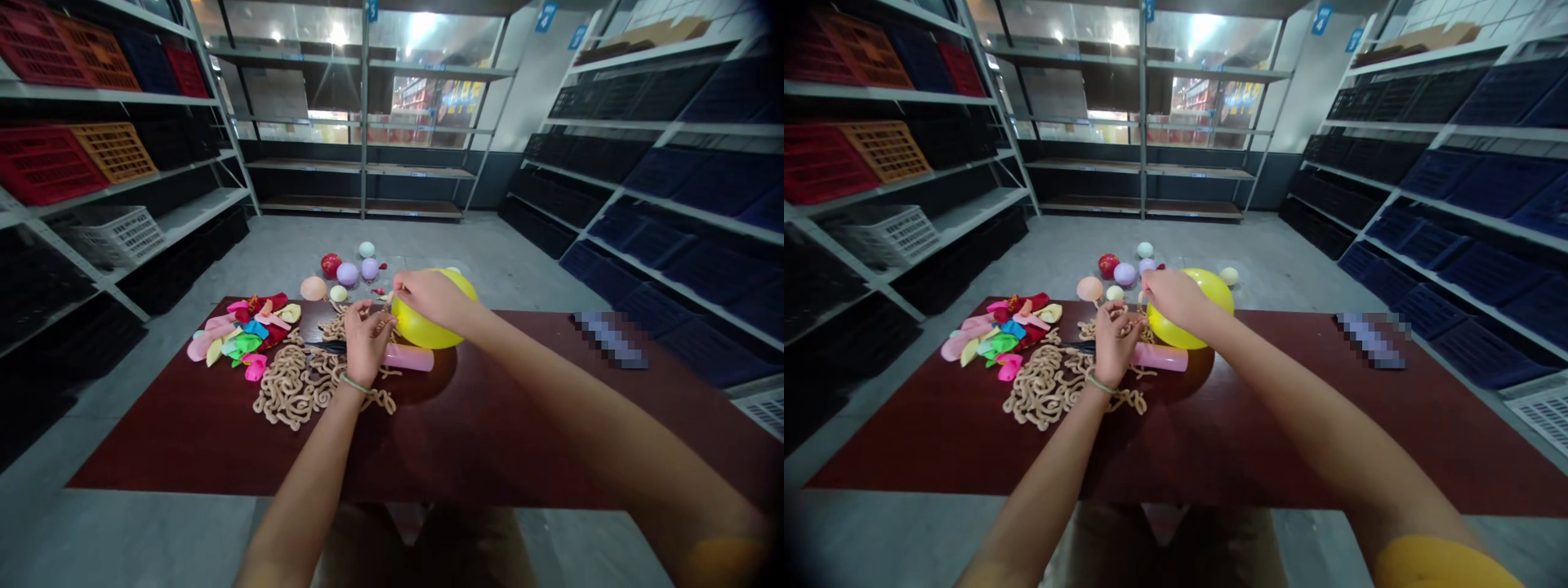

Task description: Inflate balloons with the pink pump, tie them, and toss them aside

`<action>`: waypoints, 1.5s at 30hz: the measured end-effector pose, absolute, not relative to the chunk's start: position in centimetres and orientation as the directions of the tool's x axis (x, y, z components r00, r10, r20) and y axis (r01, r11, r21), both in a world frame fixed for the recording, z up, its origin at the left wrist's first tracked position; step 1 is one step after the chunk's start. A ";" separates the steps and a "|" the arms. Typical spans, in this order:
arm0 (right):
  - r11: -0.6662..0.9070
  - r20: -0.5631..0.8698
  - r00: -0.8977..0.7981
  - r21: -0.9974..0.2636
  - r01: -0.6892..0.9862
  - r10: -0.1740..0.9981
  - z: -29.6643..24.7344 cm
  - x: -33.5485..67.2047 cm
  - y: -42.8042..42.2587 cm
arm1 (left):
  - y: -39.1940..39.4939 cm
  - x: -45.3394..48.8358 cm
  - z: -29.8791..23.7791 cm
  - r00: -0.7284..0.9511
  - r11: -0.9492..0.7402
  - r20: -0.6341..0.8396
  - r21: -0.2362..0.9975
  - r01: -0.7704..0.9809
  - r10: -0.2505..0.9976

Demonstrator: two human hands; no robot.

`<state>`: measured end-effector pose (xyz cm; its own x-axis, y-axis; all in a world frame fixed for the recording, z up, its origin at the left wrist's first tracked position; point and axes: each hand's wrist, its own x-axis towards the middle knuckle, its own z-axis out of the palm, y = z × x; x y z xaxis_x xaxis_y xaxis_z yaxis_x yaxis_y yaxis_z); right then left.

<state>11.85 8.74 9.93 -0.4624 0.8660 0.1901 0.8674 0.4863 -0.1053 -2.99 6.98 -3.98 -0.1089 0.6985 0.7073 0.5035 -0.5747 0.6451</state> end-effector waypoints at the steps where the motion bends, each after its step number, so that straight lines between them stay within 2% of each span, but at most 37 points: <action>1: 0.488 0.185 -0.466 -0.099 0.867 0.865 9.6 12.0 8.6 | 6.9 -3.0 -3.9 -0.095 -0.586 0.707 0.647 0.488 0.701; 6: 0.476 0.177 -0.456 -0.089 0.875 0.872 9.1 12.9 7.9 | 6.8 -2.9 -3.4 -0.065 -0.555 0.618 0.743 0.373 0.784; 9: 0.474 0.197 -0.444 -0.143 0.869 0.874 9.3 13.4 7.2 | 6.8 -2.9 -3.4 -0.044 -0.532 0.570 0.790 0.306 0.821; 14: 0.438 0.232 -0.382 -0.280 0.855 0.895 9.6 14.0 5.6 | 6.6 -2.8 -3.4 -0.060 -0.428 0.447 0.881 0.200 0.892; 18: 0.373 0.197 -0.318 -0.419 0.827 0.927 8.6 14.3 4.6 | 6.5 -2.7 -3.2 -0.102 -0.371 0.388 0.916 0.152 0.916; 22: 0.309 0.128 -0.298 -0.635 0.708 0.946 6.6 14.7 4.3 | 6.7 -2.7 -3.2 -0.152 -0.315 0.316 0.949 0.033 0.937; 24: 0.305 0.126 -0.306 -0.693 0.654 0.944 5.7 14.7 4.2 | 6.9 -2.7 -3.1 -0.185 -0.265 0.247 0.961 -0.077 0.951; 27: 0.354 0.174 -0.324 -0.664 0.659 0.930 4.9 14.4 4.1 | 7.1 -2.7 -2.9 -0.210 -0.196 0.148 0.953 -0.231 0.966; 30: 0.347 0.206 -0.281 -0.605 0.717 0.937 4.5 14.1 3.9 | 7.1 -2.5 -2.7 -0.221 -0.190 0.126 0.935 -0.300 0.967; 33: 0.284 0.236 -0.166 -0.664 0.692 0.957 3.7 13.6 4.0 | 7.0 -2.3 -2.7 -0.235 -0.215 0.142 0.923 -0.320 0.961; 35: 0.224 0.212 -0.087 -0.795 0.564 0.973 3.0 13.1 4.3 | 6.9 -2.2 -2.7 -0.245 -0.236 0.159 0.915 -0.327 0.957; 37: 0.143 0.148 -0.013 -0.926 0.349 0.989 2.2 12.2 4.7 | 6.9 -2.1 -2.8 -0.250 -0.261 0.186 0.913 -0.313 0.950; 39: 0.072 0.073 0.006 -0.991 0.109 0.997 1.5 11.2 5.2 | 6.9 -2.1 -3.0 -0.252 -0.281 0.215 0.921 -0.270 0.944; 42: -0.054 -0.044 -0.059 -0.982 -0.179 0.997 0.7 9.7 6.1 | 6.9 -2.2 -3.1 -0.257 -0.292 0.241 0.938 -0.185 0.936; 45: -0.137 -0.120 -0.076 -0.951 -0.278 0.990 0.1 8.8 6.7 | 6.9 -2.6 -3.1 -0.263 -0.310 0.284 0.949 -0.063 0.922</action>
<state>8.77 6.67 0.09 -0.0761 0.9898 -0.1204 -0.2785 -0.1370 -0.9506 -2.56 6.92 -3.12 -0.2632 0.9220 0.2841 -0.0632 -0.3103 0.9485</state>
